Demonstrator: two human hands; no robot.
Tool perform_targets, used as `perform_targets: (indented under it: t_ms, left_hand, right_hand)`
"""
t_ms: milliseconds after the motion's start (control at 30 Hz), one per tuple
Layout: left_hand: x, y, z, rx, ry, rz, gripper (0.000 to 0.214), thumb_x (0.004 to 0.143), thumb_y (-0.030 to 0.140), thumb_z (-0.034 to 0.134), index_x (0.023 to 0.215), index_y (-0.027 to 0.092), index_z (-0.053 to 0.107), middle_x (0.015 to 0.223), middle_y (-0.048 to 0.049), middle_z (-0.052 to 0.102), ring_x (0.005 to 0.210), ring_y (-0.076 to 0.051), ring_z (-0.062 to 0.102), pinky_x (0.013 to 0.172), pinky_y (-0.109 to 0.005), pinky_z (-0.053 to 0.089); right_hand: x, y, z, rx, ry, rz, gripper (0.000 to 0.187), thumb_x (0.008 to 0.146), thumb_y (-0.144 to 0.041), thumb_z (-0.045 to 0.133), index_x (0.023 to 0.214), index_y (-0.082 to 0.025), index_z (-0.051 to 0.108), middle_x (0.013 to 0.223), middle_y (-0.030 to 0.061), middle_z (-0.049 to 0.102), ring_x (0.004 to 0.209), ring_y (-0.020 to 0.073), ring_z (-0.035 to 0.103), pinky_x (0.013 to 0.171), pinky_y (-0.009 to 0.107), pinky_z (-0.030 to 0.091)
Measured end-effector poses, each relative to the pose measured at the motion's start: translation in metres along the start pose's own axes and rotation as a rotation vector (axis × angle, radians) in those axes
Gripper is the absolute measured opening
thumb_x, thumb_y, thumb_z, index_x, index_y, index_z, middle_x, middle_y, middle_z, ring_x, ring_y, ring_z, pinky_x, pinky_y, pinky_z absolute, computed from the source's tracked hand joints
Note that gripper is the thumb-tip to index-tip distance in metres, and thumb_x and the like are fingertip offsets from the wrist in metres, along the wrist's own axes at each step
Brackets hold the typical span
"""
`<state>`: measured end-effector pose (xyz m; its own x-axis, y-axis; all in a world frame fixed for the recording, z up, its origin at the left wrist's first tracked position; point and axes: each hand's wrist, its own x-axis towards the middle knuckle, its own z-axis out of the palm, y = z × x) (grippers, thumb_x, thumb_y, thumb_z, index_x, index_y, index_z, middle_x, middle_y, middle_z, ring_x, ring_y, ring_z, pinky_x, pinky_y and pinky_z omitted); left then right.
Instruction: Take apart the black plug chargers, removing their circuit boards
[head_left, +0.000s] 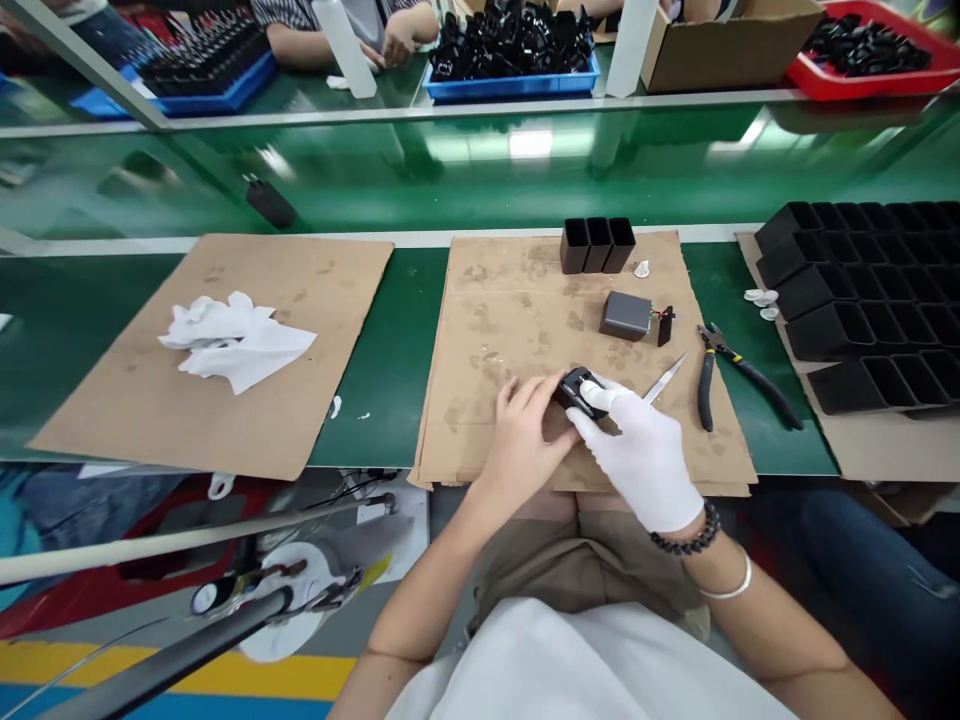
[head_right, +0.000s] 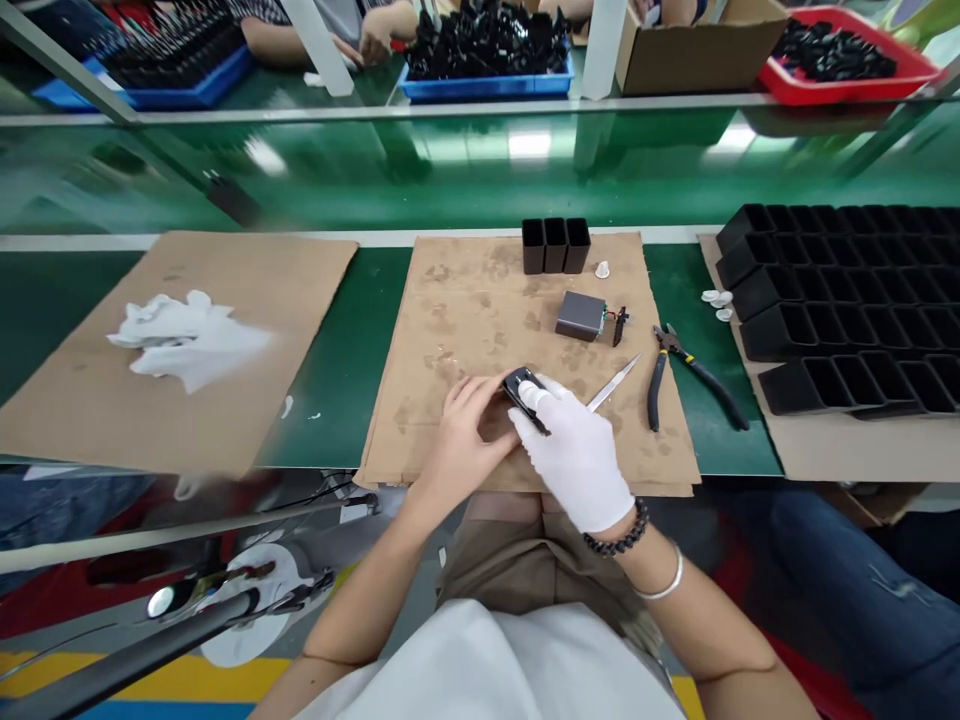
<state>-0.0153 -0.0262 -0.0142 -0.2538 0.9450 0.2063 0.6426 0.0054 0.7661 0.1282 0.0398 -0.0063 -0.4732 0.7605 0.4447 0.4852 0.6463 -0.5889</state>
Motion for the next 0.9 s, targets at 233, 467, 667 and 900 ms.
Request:
perform_targets:
  t_ms: [233, 467, 667, 900]
  left_hand:
    - [-0.014, -0.028, -0.031, -0.331, 0.060, -0.088, 0.043, 0.089, 0.028, 0.074, 0.130, 0.020, 0.065, 0.117, -0.0096, 0.072, 0.110, -0.022, 0.069, 0.100, -0.038, 0.055]
    - [-0.008, -0.017, -0.029, -0.503, -0.050, -0.147, 0.039, 0.096, 0.035, 0.066, 0.133, 0.024, 0.065, 0.136, -0.0088, 0.067, 0.129, -0.022, 0.062, 0.116, -0.037, 0.046]
    - [0.001, -0.001, -0.007, -0.686, -0.131, -0.128, 0.036, 0.104, 0.036, 0.051, 0.137, 0.024, 0.063, 0.144, -0.0075, 0.065, 0.135, -0.020, 0.060, 0.118, -0.033, 0.046]
    - [-0.003, -0.011, -0.018, -0.695, -0.257, -0.061, 0.034, 0.104, 0.031, 0.053, 0.136, 0.023, 0.059, 0.152, -0.0090, 0.059, 0.144, -0.021, 0.054, 0.120, -0.033, 0.046]
  right_hand:
    - [0.018, -0.017, -0.042, -0.278, 0.059, -0.150, 0.019, 0.093, -0.028, 0.068, 0.110, -0.024, 0.078, 0.122, 0.0060, 0.077, 0.094, 0.0223, 0.079, 0.076, 0.028, 0.065]
    - [0.010, 0.005, -0.013, -0.088, -0.133, -0.174, 0.028, 0.093, -0.020, 0.067, 0.121, -0.022, 0.073, 0.125, 0.0073, 0.076, 0.107, 0.0237, 0.077, 0.088, 0.034, 0.066]
    - [0.008, 0.007, -0.027, 0.127, -0.242, -0.160, 0.026, 0.093, -0.021, 0.069, 0.118, -0.025, 0.072, 0.117, 0.0034, 0.079, 0.102, 0.0213, 0.078, 0.092, 0.033, 0.065]
    - [0.006, 0.001, -0.033, 0.047, -0.335, -0.271, 0.030, 0.098, -0.019, 0.060, 0.127, -0.024, 0.067, 0.133, 0.0074, 0.072, 0.113, 0.0214, 0.075, 0.091, 0.029, 0.064]
